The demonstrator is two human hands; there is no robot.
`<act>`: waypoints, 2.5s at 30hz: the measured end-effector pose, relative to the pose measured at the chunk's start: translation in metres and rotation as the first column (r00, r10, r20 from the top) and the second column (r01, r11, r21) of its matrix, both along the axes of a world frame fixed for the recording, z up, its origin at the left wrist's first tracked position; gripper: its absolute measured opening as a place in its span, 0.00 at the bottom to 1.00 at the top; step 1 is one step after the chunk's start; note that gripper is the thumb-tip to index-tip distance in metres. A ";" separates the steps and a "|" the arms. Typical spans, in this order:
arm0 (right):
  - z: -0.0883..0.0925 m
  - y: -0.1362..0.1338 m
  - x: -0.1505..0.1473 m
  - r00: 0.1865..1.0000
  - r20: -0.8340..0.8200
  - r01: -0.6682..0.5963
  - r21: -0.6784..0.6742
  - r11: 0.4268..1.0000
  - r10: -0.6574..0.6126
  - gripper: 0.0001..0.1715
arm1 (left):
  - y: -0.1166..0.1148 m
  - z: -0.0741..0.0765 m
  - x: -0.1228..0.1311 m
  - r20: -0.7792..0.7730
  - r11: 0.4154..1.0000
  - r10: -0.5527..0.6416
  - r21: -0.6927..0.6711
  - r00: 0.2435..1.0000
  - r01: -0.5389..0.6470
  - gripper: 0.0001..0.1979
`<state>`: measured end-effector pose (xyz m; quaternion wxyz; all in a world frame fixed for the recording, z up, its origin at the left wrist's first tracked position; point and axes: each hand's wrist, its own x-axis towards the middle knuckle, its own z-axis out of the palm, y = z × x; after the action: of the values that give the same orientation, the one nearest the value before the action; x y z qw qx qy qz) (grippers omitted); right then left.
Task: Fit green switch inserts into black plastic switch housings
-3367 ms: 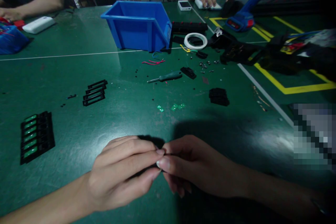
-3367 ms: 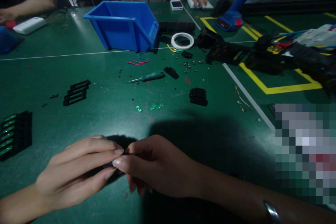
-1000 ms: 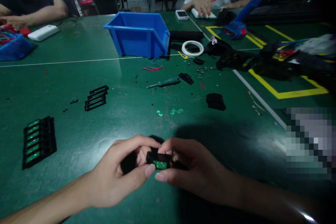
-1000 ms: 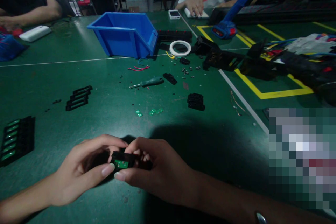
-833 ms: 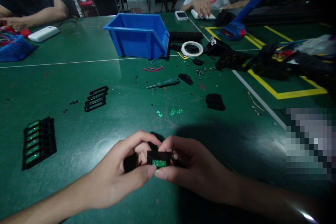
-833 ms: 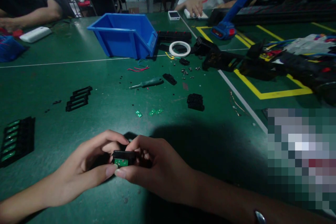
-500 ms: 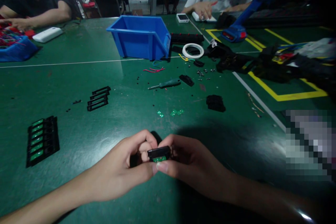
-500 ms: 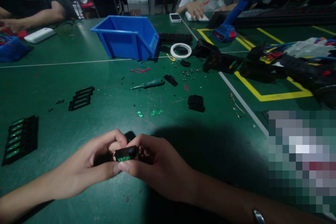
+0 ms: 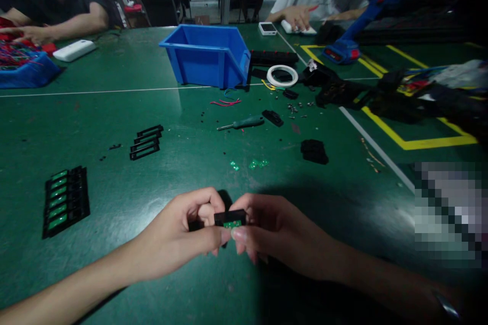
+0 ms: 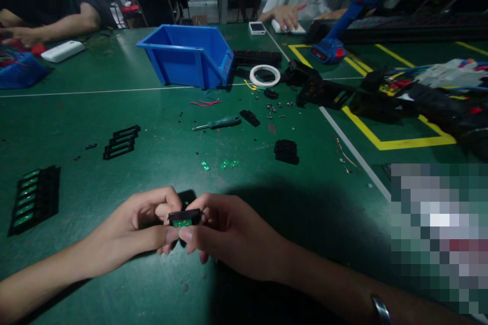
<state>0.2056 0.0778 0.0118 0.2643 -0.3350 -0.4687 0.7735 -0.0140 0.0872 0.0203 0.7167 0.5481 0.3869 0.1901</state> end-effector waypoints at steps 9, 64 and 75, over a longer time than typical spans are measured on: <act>0.000 0.003 0.004 0.987 0.083 -0.134 -0.028 0.991 0.136 0.18 | 0.003 0.002 0.000 0.006 1.000 0.007 -0.013 1.000 -0.007 0.11; -0.019 0.068 -0.008 0.995 -0.096 -0.018 -0.019 1.000 0.016 0.12 | 0.059 -0.009 0.003 0.069 0.982 0.103 0.150 0.992 -0.112 0.13; -0.018 0.067 -0.006 0.996 -0.064 -0.063 0.080 0.995 0.068 0.14 | 0.055 -0.011 0.001 0.065 0.973 0.156 0.159 0.986 -0.165 0.15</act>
<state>0.1997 0.1451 -0.0057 0.2671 -0.2826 -0.5001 0.7737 -0.0132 0.1425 0.0089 0.6613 0.5671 0.3940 0.2929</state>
